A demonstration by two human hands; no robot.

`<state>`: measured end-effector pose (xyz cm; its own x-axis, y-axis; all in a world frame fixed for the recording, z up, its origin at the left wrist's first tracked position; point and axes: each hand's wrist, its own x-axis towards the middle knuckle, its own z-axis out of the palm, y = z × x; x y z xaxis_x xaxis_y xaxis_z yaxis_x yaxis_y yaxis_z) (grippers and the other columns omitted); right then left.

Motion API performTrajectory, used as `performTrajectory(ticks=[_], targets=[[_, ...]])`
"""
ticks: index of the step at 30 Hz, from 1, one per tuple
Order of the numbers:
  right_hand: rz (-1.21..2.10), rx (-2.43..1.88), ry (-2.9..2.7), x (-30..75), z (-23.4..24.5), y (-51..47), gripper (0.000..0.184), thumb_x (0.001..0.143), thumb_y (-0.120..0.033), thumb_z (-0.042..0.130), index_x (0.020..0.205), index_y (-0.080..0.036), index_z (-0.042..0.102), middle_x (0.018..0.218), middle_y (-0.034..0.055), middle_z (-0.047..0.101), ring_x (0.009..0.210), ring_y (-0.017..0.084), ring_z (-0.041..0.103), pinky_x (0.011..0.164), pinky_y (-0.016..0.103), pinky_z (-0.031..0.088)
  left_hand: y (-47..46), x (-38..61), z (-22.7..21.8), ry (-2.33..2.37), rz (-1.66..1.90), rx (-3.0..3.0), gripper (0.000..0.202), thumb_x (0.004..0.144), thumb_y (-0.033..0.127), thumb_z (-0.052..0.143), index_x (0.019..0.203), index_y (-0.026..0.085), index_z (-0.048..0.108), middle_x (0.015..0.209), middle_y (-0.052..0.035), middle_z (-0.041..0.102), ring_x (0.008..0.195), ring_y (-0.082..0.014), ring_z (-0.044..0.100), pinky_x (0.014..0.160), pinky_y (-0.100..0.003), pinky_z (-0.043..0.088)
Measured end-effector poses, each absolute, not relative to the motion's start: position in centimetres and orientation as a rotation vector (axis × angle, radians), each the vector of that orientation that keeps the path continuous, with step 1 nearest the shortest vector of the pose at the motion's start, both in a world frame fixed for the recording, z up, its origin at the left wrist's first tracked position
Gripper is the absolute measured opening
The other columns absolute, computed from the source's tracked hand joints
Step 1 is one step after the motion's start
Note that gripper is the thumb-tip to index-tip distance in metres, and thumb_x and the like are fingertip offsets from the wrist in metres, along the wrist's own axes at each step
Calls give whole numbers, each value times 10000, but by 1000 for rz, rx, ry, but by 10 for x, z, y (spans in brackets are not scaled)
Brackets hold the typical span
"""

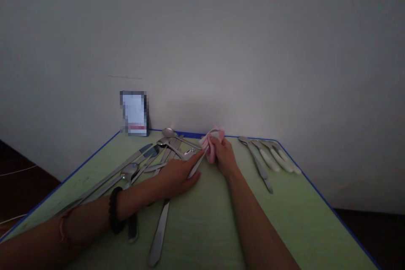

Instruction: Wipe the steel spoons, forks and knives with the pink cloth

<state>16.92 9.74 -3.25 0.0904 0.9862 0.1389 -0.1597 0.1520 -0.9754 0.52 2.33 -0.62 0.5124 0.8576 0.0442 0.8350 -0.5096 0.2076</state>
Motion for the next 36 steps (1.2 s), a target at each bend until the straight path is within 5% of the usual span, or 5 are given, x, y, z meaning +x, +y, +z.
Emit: performTrajectory(ticks=[15,21,26,30,36], targets=[[1116,-943,-1052,169,-29,90,392,711,-502,680,905,-164,710,892,49,726,839,178,634,848,320,470,25,4,-5,1378,383,2433,638,875,305,439,1470,138,277,722,-27,699,624,-212,644,602,-285,420],[1247,-852,-921,170,-28,90,362,625,-447,769,844,-166,706,839,29,720,808,163,626,833,307,480,32,1,-6,1206,551,2129,404,863,354,451,1209,148,481,560,43,585,495,-142,507,510,-236,350],[1452,-695,-738,169,-21,84,337,510,-357,853,757,-185,700,781,4,712,739,137,617,755,264,505,37,0,-8,1092,666,1837,422,879,529,408,1065,162,499,523,91,401,436,-99,360,438,-203,264],[1625,-692,-870,161,-19,76,322,572,-373,826,779,-171,685,754,22,710,680,140,608,659,261,503,39,-1,-8,1140,748,1829,399,900,527,384,991,166,528,562,72,384,484,-108,372,461,-215,290],[1419,-680,-663,162,-21,83,298,590,-373,812,766,-182,665,754,-6,680,710,120,600,735,249,500,39,0,-2,1190,635,2048,380,905,469,352,877,164,578,549,56,400,497,-117,398,491,-221,302]])
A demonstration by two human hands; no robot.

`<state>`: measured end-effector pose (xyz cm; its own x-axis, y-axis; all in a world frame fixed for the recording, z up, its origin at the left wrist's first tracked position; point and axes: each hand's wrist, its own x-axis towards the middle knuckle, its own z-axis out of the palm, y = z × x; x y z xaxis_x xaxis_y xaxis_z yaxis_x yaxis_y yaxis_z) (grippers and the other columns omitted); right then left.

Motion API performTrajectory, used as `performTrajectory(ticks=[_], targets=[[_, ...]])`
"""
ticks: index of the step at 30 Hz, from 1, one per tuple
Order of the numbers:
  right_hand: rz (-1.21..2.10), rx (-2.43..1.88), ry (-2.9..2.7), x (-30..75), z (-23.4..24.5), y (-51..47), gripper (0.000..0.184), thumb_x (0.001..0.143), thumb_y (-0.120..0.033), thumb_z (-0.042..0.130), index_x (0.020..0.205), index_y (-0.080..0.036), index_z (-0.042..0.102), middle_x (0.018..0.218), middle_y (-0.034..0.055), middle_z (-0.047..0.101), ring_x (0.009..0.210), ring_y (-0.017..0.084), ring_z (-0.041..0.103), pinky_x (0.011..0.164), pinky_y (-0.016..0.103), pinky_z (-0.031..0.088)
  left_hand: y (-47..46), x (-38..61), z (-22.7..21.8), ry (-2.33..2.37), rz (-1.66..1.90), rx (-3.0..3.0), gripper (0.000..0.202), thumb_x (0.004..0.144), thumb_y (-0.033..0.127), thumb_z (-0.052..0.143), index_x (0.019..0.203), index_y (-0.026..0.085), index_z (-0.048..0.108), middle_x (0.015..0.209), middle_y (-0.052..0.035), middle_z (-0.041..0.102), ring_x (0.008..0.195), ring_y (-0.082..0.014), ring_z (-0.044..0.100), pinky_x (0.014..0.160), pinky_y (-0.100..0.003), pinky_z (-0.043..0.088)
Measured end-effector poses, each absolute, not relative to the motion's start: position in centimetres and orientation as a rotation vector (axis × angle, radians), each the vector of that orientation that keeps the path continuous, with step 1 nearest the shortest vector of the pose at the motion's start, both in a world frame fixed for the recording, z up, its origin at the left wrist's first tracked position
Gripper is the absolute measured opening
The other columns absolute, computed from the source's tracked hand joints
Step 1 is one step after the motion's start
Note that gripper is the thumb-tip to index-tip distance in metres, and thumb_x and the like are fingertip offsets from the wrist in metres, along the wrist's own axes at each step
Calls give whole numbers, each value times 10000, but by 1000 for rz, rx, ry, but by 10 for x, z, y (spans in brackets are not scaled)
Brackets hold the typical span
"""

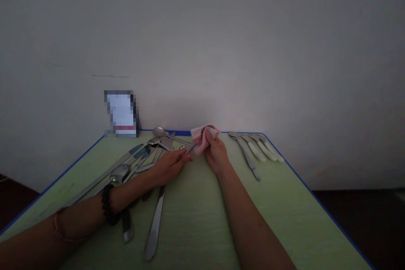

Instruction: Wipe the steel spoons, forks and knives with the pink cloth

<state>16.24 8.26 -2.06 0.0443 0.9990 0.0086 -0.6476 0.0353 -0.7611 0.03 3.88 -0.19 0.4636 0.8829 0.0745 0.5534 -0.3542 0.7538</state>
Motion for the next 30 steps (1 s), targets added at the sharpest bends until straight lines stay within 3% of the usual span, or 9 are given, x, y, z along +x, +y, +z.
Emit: performTrajectory(ticks=[6,9,14,20,25,28,30], targets=[[1255,-751,-658,160,-20,86,299,680,-456,738,793,-193,650,766,8,674,753,150,615,740,279,504,37,1,-2,1171,632,1971,466,917,499,321,995,149,620,512,69,350,465,-112,359,470,-210,282],[1296,-808,-656,146,-17,83,308,722,-489,696,764,-191,631,754,24,670,754,165,621,708,286,509,38,1,-3,1170,659,1887,515,899,560,315,962,146,615,502,71,333,456,-111,345,456,-215,267],[1424,-872,-678,150,-5,79,220,713,-377,732,727,-181,632,751,25,680,730,148,621,710,272,507,38,1,-4,1157,694,1856,486,884,569,336,877,159,596,489,73,350,441,-110,340,457,-225,282],[1096,-1035,-1427,199,40,68,303,702,-460,705,693,-160,670,643,9,667,632,154,569,653,283,449,33,1,0,1113,651,1928,461,916,506,321,870,155,617,524,64,389,473,-111,387,489,-221,322],[841,-1184,-1873,224,84,50,112,649,-245,745,584,-193,670,568,-1,650,537,145,524,576,275,376,30,-3,1,1007,550,2100,459,958,449,302,884,160,651,534,59,384,504,-113,411,544,-221,350],[814,-1388,-2041,227,93,39,250,546,-107,774,417,-205,584,389,-32,525,376,92,403,527,276,332,29,-7,0,908,456,2243,461,971,429,326,842,161,679,535,47,408,530,-115,436,577,-222,350],[777,-1541,-2121,223,98,32,347,543,-110,774,339,-209,511,299,-51,422,309,72,341,500,275,326,29,-9,0,845,401,2295,467,975,423,335,802,159,678,549,40,446,552,-113,457,599,-221,353]])
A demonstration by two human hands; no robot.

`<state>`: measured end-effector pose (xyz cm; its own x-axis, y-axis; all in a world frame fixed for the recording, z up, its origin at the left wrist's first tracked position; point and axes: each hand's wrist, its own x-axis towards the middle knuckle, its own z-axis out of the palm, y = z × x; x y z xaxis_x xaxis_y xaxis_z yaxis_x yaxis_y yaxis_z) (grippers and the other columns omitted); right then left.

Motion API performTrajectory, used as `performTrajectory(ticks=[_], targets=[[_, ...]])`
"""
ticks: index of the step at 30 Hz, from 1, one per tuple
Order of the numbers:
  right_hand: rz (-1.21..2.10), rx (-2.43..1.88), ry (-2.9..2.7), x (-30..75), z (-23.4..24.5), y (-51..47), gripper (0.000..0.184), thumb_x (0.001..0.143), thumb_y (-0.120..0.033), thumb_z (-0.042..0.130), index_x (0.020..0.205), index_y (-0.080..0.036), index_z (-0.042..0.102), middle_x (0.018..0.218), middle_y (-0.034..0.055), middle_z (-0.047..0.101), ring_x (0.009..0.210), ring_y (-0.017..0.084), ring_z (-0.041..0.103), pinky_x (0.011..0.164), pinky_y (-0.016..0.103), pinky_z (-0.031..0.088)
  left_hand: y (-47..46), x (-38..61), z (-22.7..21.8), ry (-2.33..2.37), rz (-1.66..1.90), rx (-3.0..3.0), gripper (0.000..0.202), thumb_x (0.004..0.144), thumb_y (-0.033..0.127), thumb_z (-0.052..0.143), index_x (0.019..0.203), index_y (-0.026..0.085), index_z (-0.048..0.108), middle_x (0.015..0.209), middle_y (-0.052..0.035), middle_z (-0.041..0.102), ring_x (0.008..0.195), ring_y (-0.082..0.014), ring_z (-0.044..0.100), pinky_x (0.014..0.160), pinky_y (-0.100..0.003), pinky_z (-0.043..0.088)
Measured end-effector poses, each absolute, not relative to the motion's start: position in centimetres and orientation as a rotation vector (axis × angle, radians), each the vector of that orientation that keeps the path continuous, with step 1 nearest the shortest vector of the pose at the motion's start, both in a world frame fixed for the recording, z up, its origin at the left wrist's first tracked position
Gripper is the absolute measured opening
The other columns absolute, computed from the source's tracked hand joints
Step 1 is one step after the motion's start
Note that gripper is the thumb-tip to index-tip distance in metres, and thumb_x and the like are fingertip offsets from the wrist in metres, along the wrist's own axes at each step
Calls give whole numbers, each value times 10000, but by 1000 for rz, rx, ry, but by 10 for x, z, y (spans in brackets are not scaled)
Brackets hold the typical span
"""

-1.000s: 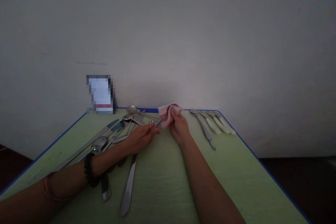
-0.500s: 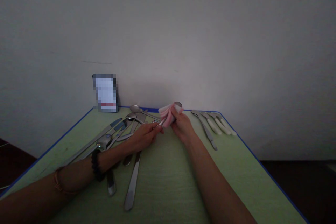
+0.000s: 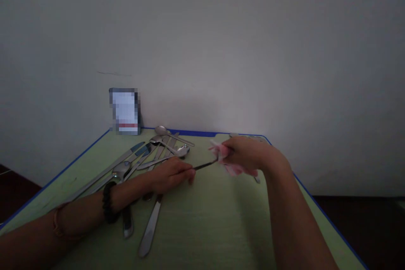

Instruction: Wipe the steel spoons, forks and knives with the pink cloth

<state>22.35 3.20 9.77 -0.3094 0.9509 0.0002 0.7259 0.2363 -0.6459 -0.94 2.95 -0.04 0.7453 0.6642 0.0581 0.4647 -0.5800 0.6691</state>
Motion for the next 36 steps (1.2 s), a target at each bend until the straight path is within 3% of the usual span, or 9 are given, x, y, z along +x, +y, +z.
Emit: performTrajectory(ticks=[2,5,7,10,15,19,24,29,36], targets=[[741,-1727,-2253,218,105,26,315,602,-148,738,366,-204,535,311,-45,436,314,76,362,485,262,328,30,-11,-1,801,390,2308,477,976,434,337,763,155,660,550,41,457,547,-105,453,599,-215,352],[784,-1915,-2536,210,119,18,115,727,-201,630,645,-200,711,526,2,623,439,106,508,490,232,350,30,-13,-2,746,414,2284,494,965,466,351,703,148,624,546,45,455,533,-96,439,579,-206,345],[851,-1863,-2598,208,127,15,174,774,-234,583,820,-223,751,638,13,675,504,112,553,496,217,365,30,-14,-2,742,435,2213,503,955,485,364,672,145,605,530,51,425,512,-89,411,543,-201,327],[881,-1766,-2641,206,130,11,257,820,-251,524,921,-239,759,696,23,694,545,115,573,513,209,382,29,-14,-2,724,446,2121,505,941,498,386,652,144,601,508,59,378,483,-82,369,499,-199,296],[901,-1871,-2600,205,120,10,278,774,-182,537,922,-205,771,636,44,682,485,127,550,486,232,379,29,-13,-1,718,456,2139,475,927,472,417,612,149,567,490,57,389,466,-77,359,484,-206,274],[1009,-1595,-2469,218,113,19,205,727,-167,592,837,-193,763,648,10,681,512,113,540,489,205,382,30,-10,-2,797,525,1973,484,894,519,429,564,168,472,471,62,346,442,-76,300,447,-217,241],[752,-1165,-2045,215,99,37,179,755,-249,605,857,-186,738,729,4,686,646,146,573,572,224,427,31,-6,-5,892,693,1729,517,838,625,429,558,192,404,471,72,301,424,-69,235,413,-225,191],[654,-1072,-1410,169,69,49,242,815,-389,572,891,-183,673,784,26,674,664,151,570,580,243,452,30,-2,-4,953,779,1583,541,804,705,412,601,204,408,454,88,279,397,-64,213,390,-215,174],[1034,-917,-1010,140,35,56,315,758,-484,624,791,-171,627,674,-16,619,621,121,542,603,240,426,27,5,-2,961,705,1652,539,846,698,369,655,199,445,457,70,386,409,-79,303,397,-210,234]])
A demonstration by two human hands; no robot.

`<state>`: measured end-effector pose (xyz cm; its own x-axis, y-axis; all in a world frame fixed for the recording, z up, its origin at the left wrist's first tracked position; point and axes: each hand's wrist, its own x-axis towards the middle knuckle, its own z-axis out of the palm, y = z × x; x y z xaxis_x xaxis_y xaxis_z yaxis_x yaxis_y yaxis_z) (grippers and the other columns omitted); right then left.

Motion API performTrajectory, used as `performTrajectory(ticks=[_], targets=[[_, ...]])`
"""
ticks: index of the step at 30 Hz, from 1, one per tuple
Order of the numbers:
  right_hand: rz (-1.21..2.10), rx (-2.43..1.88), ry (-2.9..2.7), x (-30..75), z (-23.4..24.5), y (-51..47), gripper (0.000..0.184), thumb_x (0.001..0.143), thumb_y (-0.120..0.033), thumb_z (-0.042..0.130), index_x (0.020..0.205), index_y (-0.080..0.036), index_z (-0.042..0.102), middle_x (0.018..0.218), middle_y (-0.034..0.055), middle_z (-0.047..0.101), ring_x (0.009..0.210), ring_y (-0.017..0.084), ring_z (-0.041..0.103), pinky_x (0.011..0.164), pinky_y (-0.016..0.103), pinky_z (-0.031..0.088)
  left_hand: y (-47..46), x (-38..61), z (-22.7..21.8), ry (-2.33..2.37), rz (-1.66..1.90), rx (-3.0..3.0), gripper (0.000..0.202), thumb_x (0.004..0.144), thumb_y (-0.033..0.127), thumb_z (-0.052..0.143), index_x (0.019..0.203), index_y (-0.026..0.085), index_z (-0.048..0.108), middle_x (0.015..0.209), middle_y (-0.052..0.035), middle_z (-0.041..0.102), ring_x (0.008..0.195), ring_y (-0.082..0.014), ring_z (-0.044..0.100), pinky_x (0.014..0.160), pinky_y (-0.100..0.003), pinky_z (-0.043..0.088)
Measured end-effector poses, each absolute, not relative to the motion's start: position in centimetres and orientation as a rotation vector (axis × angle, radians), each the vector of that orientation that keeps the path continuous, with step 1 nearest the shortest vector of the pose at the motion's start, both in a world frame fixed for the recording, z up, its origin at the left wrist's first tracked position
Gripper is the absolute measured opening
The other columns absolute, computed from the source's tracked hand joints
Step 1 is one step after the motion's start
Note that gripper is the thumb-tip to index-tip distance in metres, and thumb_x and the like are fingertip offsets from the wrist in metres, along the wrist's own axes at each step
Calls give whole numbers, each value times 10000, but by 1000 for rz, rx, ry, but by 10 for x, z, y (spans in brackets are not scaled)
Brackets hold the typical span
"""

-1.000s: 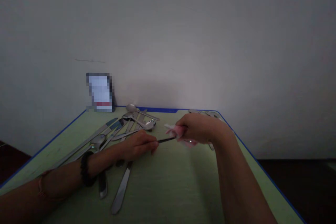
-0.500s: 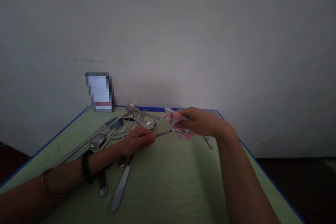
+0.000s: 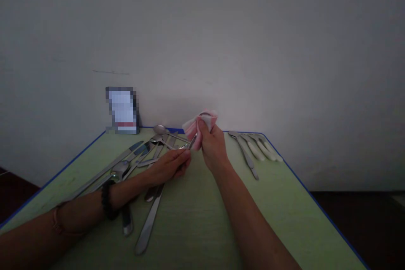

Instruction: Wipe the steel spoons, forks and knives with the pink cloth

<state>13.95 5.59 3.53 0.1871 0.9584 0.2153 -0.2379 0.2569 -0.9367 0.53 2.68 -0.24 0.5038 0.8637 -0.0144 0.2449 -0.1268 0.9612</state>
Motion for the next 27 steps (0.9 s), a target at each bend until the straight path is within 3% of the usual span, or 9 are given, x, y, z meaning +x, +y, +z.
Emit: performTrajectory(ticks=[4,8,17,21,27], targets=[[1115,-874,-983,151,40,59,302,672,-444,716,742,-162,635,654,-20,617,613,114,530,603,241,410,27,4,-5,928,673,1691,499,885,651,368,730,189,479,524,62,443,438,-81,350,405,-198,271],[1040,-858,-955,166,52,59,280,677,-436,721,689,-177,615,596,-24,603,587,119,530,562,237,401,27,1,-7,850,588,1745,441,914,589,391,834,177,525,601,43,522,480,-88,429,448,-196,341],[964,-873,-939,155,48,60,374,761,-549,618,760,-175,595,613,-15,608,603,123,551,601,247,447,27,1,-6,893,592,1894,469,963,548,286,704,194,454,555,51,487,508,-98,430,556,-227,387],[964,-902,-983,143,39,59,408,777,-567,582,824,-163,617,685,0,634,671,128,577,643,244,459,27,2,-4,937,578,1891,476,949,575,283,698,201,439,528,59,459,497,-101,418,548,-229,381],[1050,-953,-917,137,22,58,423,746,-571,609,772,-149,620,659,8,631,655,139,582,621,252,456,26,5,0,994,598,1859,494,939,588,273,669,206,429,495,59,436,467,-105,394,513,-239,361]])
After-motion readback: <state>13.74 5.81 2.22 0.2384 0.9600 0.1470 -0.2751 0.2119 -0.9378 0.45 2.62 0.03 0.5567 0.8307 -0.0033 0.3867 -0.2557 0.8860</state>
